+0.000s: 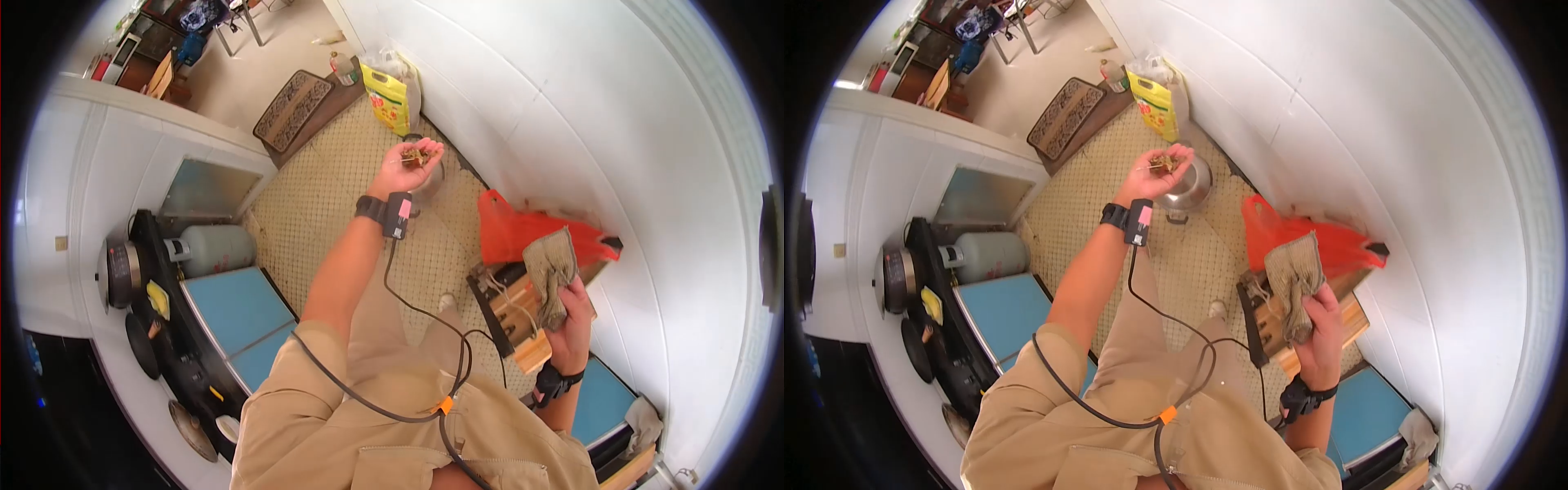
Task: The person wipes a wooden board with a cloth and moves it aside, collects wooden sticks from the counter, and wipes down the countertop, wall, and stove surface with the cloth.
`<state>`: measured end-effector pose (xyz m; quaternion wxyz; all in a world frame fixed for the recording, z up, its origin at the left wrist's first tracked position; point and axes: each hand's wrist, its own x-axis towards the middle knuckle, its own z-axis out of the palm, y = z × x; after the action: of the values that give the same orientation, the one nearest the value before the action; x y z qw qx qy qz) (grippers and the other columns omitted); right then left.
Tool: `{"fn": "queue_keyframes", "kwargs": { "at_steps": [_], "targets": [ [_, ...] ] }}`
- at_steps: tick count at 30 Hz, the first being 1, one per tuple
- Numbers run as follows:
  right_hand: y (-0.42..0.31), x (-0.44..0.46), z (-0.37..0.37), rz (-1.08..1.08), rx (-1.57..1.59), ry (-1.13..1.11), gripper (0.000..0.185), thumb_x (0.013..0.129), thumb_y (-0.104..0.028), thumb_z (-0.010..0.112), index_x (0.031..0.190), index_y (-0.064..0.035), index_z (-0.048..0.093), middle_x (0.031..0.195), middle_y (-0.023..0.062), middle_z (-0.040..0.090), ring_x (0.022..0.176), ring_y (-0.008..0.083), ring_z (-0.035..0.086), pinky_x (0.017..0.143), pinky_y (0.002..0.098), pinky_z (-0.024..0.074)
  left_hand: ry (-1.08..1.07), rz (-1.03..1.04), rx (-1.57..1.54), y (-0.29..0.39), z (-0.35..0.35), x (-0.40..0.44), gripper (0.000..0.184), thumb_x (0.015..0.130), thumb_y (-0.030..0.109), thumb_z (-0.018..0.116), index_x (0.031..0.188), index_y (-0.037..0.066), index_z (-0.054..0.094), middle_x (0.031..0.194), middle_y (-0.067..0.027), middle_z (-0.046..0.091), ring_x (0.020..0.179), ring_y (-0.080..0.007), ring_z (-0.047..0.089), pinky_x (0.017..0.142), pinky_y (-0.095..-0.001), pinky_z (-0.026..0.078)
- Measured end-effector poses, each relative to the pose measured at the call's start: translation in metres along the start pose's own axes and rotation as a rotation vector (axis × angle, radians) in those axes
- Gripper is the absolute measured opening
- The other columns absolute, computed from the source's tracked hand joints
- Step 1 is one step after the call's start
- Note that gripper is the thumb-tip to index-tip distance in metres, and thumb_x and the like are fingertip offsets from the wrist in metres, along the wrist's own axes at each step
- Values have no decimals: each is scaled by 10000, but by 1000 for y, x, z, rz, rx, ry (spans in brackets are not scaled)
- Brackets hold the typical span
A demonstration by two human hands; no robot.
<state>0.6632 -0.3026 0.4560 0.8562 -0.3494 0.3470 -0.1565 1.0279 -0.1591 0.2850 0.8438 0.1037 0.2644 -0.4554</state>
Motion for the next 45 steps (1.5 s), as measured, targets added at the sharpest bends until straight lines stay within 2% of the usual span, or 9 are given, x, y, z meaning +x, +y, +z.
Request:
{"fn": "queue_keyframes", "kwargs": {
  "at_steps": [14,20,21,31,33,34,37,40,45],
  "targets": [
    [332,-58,-27,-176,437,250,374,886,5,547,1260,16,533,1149,151,649,930,235,665,745,346,566,-72,85,671,128,-94,170,199,931,78,482,963,-86,591,892,-166,603,857,-298,626,900,-457,560],
    [437,12,-3,-172,448,321,384,884,-14,598,1260,31,536,1151,158,655,928,248,675,775,362,570,-531,1033,2732,176,-166,328,286,916,214,508,962,-18,668,886,-195,699,845,-363,670,797,-450,529],
    [441,15,-4,-151,432,328,389,877,-23,609,1258,24,538,1153,155,655,932,242,666,770,350,550,-485,772,2904,162,-182,337,368,917,301,498,983,-10,684,961,-227,693,921,-387,661,835,-484,509],
    [339,76,19,-104,323,308,394,899,-24,595,1287,9,535,1152,140,661,933,228,677,777,340,573,-124,861,2558,161,-77,277,446,904,350,555,1224,46,624,893,-169,706,879,-367,672,797,-474,520],
    [341,72,30,-121,332,281,390,901,-22,589,1286,5,536,1150,136,660,934,224,675,782,337,572,-301,2022,2626,178,-119,288,511,902,344,575,1346,95,540,826,-107,708,780,-346,672,701,-484,514],
    [344,69,33,-138,344,264,386,903,-21,584,1286,2,537,1149,132,660,934,219,673,788,334,571,-289,2054,2613,173,-107,254,511,902,344,575,1346,95,540,826,-107,708,780,-346,672,701,-484,514],
    [362,47,38,-199,331,199,376,905,-11,569,1280,-8,544,1148,118,657,958,207,665,787,335,570,-81,656,2519,149,-78,123,661,870,130,604,1487,113,368,1323,-234,542,1218,-375,528,990,-486,457],
    [321,67,57,-181,301,119,368,904,-10,559,1271,-11,543,1147,98,650,952,200,658,771,337,568,-599,1288,2238,201,-116,132,746,841,80,591,1525,106,297,1418,-235,441,1356,-430,352,1102,-465,346],
    [264,199,44,-34,148,-111,341,920,-57,574,1258,-67,532,1167,101,624,991,230,617,866,374,528,159,1233,1811,240,-111,34,446,969,188,586,1375,23,506,1275,-168,619,1017,-357,674,888,-403,525]
  ]
}}
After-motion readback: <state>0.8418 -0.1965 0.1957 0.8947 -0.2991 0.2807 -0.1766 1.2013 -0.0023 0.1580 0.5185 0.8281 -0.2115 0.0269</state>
